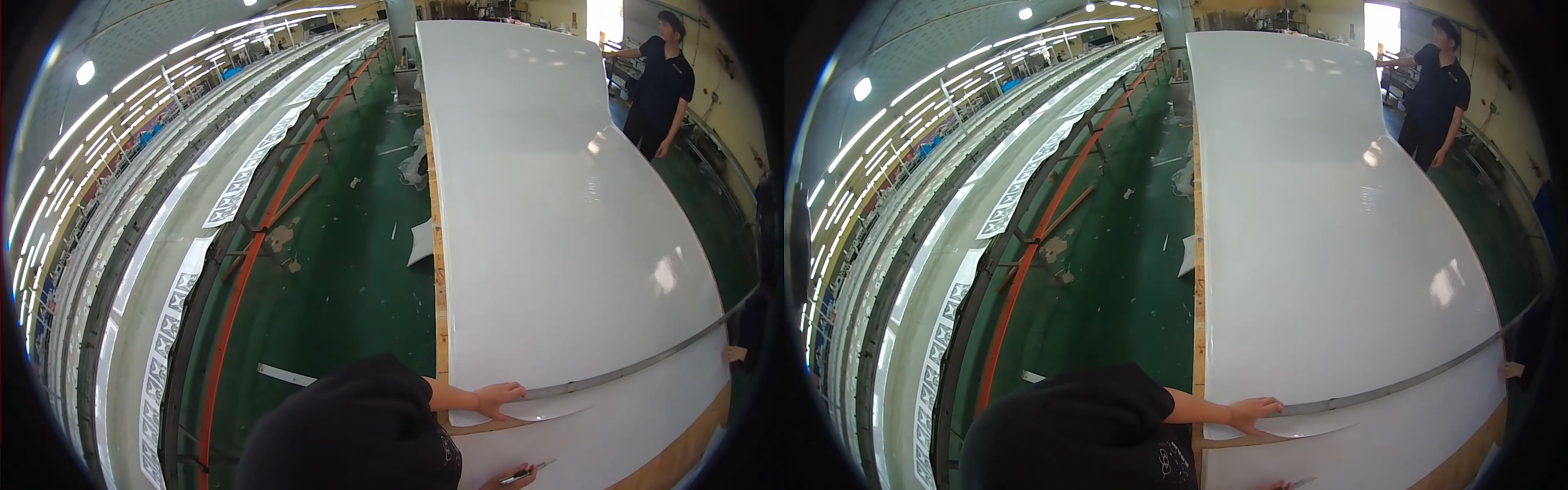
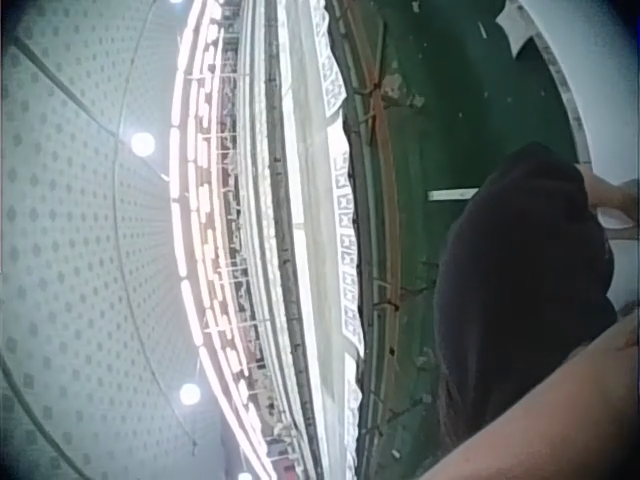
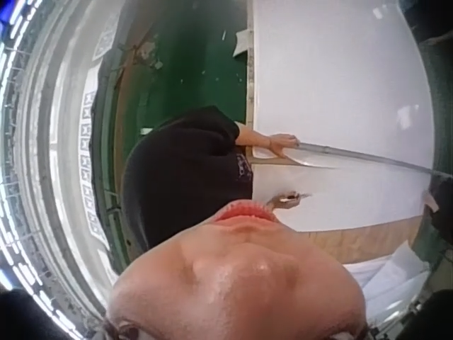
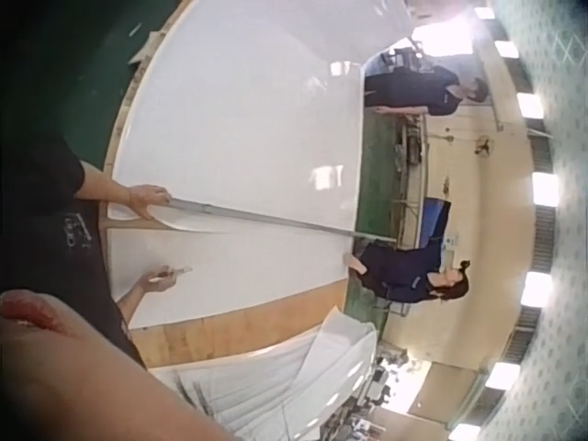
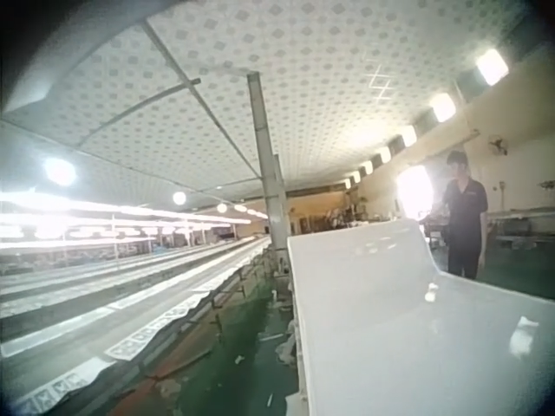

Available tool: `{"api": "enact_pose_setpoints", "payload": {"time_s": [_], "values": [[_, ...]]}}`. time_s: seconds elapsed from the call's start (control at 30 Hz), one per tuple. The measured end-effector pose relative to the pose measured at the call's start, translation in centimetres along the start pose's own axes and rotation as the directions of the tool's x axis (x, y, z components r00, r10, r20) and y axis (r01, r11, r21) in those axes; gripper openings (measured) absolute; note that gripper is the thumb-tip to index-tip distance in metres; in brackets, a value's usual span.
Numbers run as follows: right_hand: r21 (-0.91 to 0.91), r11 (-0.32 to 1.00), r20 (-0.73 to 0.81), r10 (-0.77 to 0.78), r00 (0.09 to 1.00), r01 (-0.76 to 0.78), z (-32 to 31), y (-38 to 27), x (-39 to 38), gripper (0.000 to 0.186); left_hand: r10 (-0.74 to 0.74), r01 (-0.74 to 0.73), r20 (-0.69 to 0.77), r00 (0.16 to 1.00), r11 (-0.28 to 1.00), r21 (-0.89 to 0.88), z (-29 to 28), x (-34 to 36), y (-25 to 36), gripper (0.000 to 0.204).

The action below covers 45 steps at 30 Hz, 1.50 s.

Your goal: Measure and cut large white plastic or foam panels using a long metal straightedge and a utility knife.

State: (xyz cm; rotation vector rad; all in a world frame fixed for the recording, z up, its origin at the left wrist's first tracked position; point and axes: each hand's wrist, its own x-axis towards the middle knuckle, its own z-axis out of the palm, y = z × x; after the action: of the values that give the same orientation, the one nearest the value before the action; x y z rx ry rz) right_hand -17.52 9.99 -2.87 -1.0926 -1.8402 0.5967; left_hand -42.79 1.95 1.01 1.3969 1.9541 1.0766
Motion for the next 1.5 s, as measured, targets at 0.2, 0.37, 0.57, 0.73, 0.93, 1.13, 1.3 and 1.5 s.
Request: {"api": "enact_pose_setpoints", "payload": {"time_s": [0.2,0.37,0.57,0.73,0.93,1.13,1.3,1.5], "values": [[-0.06,0.998,0.03,0.029,0.999,-0.028,-0.4,-4.0,0.9,0.045,0.025,-0.026,0.014,1.0,0.997,0.075,-0.1,-0.5,0.6,0.062],[-0.064,0.995,0.052,0.081,0.995,-0.078,-0.4,-5.4,1.1,0.051,0.038,-0.037,-0.012,0.999,0.996,0.075,0.0,-0.6,0.5,0.063],[-0.072,0.988,0.073,0.144,0.987,-0.139,-1.0,-5.8,0.7,0.058,0.048,-0.049,0.009,0.999,0.988,0.146,0.3,-0.5,0.2,0.061],[-0.039,0.999,0.148,0.021,0.989,-0.015,-1.4,-3.2,-0.3,0.086,0.041,-0.041,0.002,0.999,0.991,0.129,1.1,-0.7,-0.1,0.057],[0.22,0.961,0.111,0.148,0.983,-0.17,0.3,3.3,-1.2,0.085,-0.026,0.025,0.002,1.0,0.995,0.101,2.5,0.9,-2.4,0.064],[0.183,0.968,0.08,0.162,0.984,-0.174,-0.2,-0.7,2.7,0.038,0.077,-0.067,-0.126,0.989,0.995,0.077,0.0,0.5,-2.4,0.051],[0.371,0.85,0.223,0.309,0.925,-0.373,-0.5,0.1,8.7,0.019,0.118,-0.115,-0.107,0.987,0.993,0.031,0.9,1.9,-1.5,0.046],[0.373,0.801,0.367,0.337,0.867,-0.469,1.1,0.9,14.8,0.024,0.069,-0.069,-0.094,0.993,0.998,0.002,0.7,1.0,-0.4,0.041]]}}
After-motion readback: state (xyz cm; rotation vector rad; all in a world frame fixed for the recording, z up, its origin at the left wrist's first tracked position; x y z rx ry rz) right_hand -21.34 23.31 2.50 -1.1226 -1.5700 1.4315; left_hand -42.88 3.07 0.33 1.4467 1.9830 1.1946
